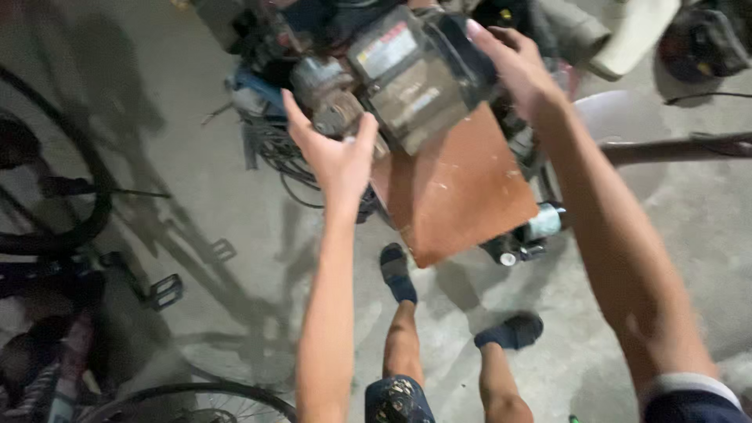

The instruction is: The person removes light bulb boxes, drill boxes, water pumps, and plastic bottles from shelves and arranges them on the floor and tables by hand, then opens an appliance box.

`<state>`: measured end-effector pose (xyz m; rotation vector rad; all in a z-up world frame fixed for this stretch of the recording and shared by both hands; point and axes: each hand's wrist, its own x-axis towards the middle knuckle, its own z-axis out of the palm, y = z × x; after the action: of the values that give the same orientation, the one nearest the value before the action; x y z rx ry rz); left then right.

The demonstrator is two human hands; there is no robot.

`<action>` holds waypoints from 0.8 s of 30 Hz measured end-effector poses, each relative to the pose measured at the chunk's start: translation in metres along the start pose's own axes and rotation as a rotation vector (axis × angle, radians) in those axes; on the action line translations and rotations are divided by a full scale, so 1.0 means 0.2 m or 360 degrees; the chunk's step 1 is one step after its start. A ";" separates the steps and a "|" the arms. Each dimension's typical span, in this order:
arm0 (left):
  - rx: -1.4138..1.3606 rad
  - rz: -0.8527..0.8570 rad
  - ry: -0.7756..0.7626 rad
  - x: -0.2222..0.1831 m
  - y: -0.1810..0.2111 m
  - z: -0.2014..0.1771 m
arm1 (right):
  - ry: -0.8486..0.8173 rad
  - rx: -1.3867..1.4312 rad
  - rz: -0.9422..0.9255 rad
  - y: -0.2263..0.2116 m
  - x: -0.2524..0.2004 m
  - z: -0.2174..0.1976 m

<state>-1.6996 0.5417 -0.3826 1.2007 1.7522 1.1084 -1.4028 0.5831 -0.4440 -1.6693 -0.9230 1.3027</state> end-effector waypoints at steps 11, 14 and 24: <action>-0.0567 0.0170 -0.0317 0.01 -0.33 -0.22 | -0.0449 0.0142 -0.0061 -0.14 0.04 0.18; -0.1361 -0.0215 -0.0177 0.13 -0.37 -0.17 | -0.0328 0.0206 0.0016 -0.15 0.05 0.18; -0.1853 -0.0348 -0.0709 0.21 -0.25 -0.12 | -0.0126 0.0459 -0.0318 0.10 -0.17 0.08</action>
<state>-1.7502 0.5653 -0.4249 0.4359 0.6303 1.2835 -1.4242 0.5482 -0.4511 -1.2798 -0.8768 1.3035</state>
